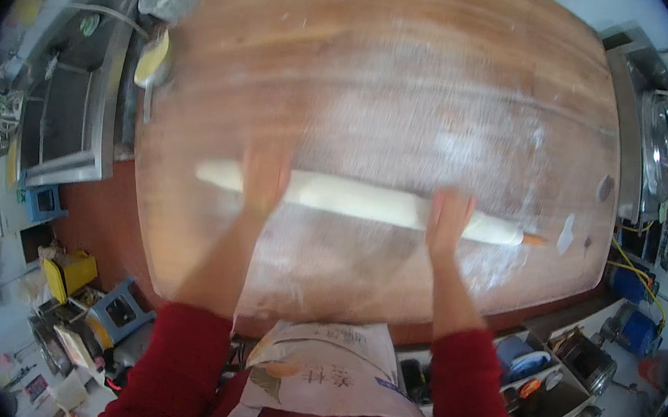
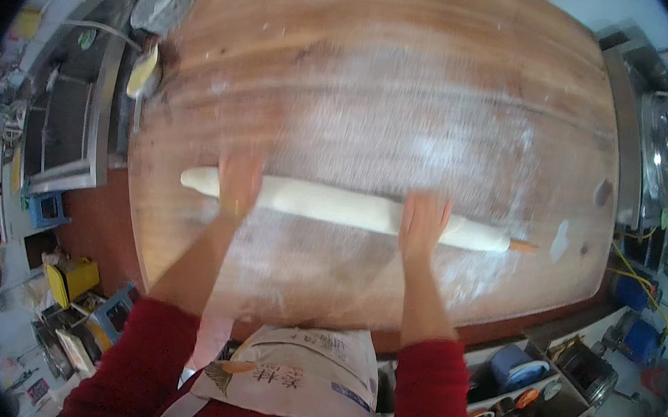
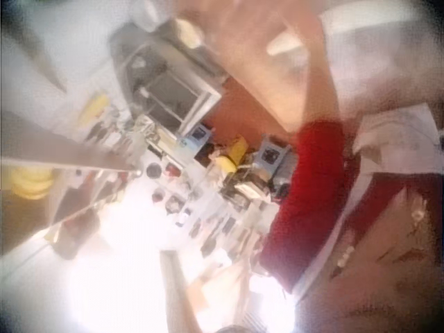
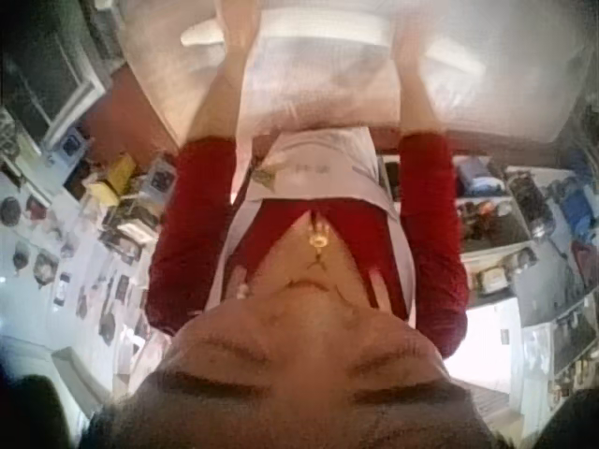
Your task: The person rolls out a piece of dough on a large wooden table using a long rolling pin. They repeatedly roll, lift, and reposition the dough to expand it into a large, thin circular sheet. Flour is sprinkled onto the dough and table to prevent sticking.
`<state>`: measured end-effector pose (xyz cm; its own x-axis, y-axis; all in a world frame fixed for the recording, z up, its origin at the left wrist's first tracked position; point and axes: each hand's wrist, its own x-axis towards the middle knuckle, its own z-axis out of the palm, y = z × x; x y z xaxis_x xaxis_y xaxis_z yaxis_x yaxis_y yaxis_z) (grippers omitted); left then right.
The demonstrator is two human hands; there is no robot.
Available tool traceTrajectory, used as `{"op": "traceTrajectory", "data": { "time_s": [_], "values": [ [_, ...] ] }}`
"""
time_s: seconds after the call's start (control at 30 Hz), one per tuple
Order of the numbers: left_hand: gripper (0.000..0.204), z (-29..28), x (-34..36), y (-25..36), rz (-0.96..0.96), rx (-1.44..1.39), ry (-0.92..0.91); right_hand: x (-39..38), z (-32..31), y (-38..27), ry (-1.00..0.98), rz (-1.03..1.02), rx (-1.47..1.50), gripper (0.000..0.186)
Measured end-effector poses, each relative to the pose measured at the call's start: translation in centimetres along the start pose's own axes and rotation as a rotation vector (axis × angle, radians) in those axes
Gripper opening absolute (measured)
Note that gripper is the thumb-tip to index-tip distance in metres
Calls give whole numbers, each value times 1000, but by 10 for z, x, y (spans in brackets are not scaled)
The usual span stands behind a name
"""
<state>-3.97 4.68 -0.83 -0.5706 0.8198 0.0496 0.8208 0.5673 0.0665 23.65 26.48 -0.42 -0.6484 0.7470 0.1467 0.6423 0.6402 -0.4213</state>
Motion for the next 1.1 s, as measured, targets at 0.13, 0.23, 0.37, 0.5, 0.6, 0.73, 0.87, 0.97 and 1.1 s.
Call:
{"op": "traceTrajectory", "data": {
  "time_s": [0.13,0.23,0.37,0.5,0.6,0.73,0.87,0.97,1.1],
  "values": [
    [31,11,-29,-6,-128,-154,143,-24,20,7,-3,53,-225,35],
    [29,11,75,-13,-242,10,-283,85,2,17,-389,163,-270,37],
    [24,-9,197,-46,-177,-145,220,217,-5,41,-106,191,85,42],
    [22,46,157,-75,-73,84,223,178,5,107,-6,-27,-415,42],
    [21,33,126,-84,-12,238,-98,140,2,98,-82,11,-406,38],
    [21,36,-64,-86,78,-65,118,-38,-21,86,-68,-85,-292,34],
    [23,3,-232,-36,15,-95,118,-204,-57,43,27,-40,-293,26],
    [26,-6,-200,-39,-101,-62,-273,-203,-41,90,-299,152,-299,27],
    [25,-17,-133,-25,-176,17,-254,-155,-27,12,64,19,-185,33]
  ]
}}
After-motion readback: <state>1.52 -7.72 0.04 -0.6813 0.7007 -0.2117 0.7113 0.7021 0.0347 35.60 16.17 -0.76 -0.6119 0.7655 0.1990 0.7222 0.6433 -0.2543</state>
